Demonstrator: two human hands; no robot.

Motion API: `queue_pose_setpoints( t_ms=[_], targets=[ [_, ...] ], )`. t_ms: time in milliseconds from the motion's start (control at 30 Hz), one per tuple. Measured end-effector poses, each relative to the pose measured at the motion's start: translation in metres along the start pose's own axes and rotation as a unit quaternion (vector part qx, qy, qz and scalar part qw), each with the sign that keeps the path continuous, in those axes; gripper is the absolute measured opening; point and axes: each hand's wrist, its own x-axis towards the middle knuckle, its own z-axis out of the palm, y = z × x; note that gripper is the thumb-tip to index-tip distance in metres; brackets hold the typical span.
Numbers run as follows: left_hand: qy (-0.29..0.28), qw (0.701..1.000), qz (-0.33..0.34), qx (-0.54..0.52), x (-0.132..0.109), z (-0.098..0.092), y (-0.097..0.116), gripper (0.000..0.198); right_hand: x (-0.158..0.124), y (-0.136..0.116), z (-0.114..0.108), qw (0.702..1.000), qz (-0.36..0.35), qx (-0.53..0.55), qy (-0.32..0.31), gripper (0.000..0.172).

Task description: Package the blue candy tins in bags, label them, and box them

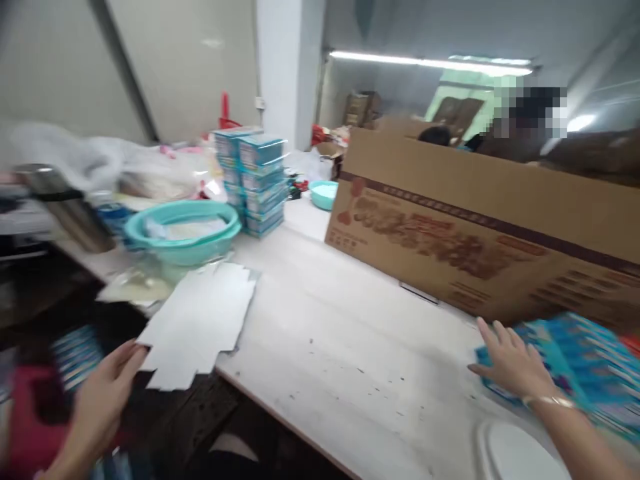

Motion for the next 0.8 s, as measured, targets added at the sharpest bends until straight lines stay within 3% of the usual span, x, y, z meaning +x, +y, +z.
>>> queue_pose_setpoints(
  t_ms=[67,133,267,367,467,600,800],
  targets=[
    [-0.024,1.0,-0.011,0.002,0.021,0.0,0.008,0.064,-0.001,-0.045,0.011,0.993,-0.066,0.091,-0.028,0.079],
    [-0.048,0.996,0.019,0.073,0.04,0.006,0.02,0.068,-0.018,-0.109,0.02,0.975,-0.085,0.182,-0.092,0.084],
    [-0.032,0.948,0.131,0.289,0.066,0.014,0.049,0.069,-0.062,-0.262,0.041,0.895,-0.093,0.371,-0.23,0.075],
    [-0.075,0.899,0.173,0.396,0.079,0.012,0.059,0.062,-0.078,-0.367,0.057,0.858,-0.093,0.449,-0.232,0.073],
    [-0.151,0.859,0.198,0.448,0.09,0.009,0.057,0.041,-0.079,-0.448,0.065,0.875,-0.077,0.427,-0.215,0.066],
    [-0.186,0.866,0.171,0.431,0.1,0.009,0.048,0.023,-0.07,-0.508,0.068,0.891,-0.045,0.405,-0.198,0.061],
    [-0.184,0.927,0.167,0.28,0.105,0.008,0.05,0.02,-0.056,-0.517,0.079,0.854,0.011,0.498,-0.15,0.061]
  ],
)
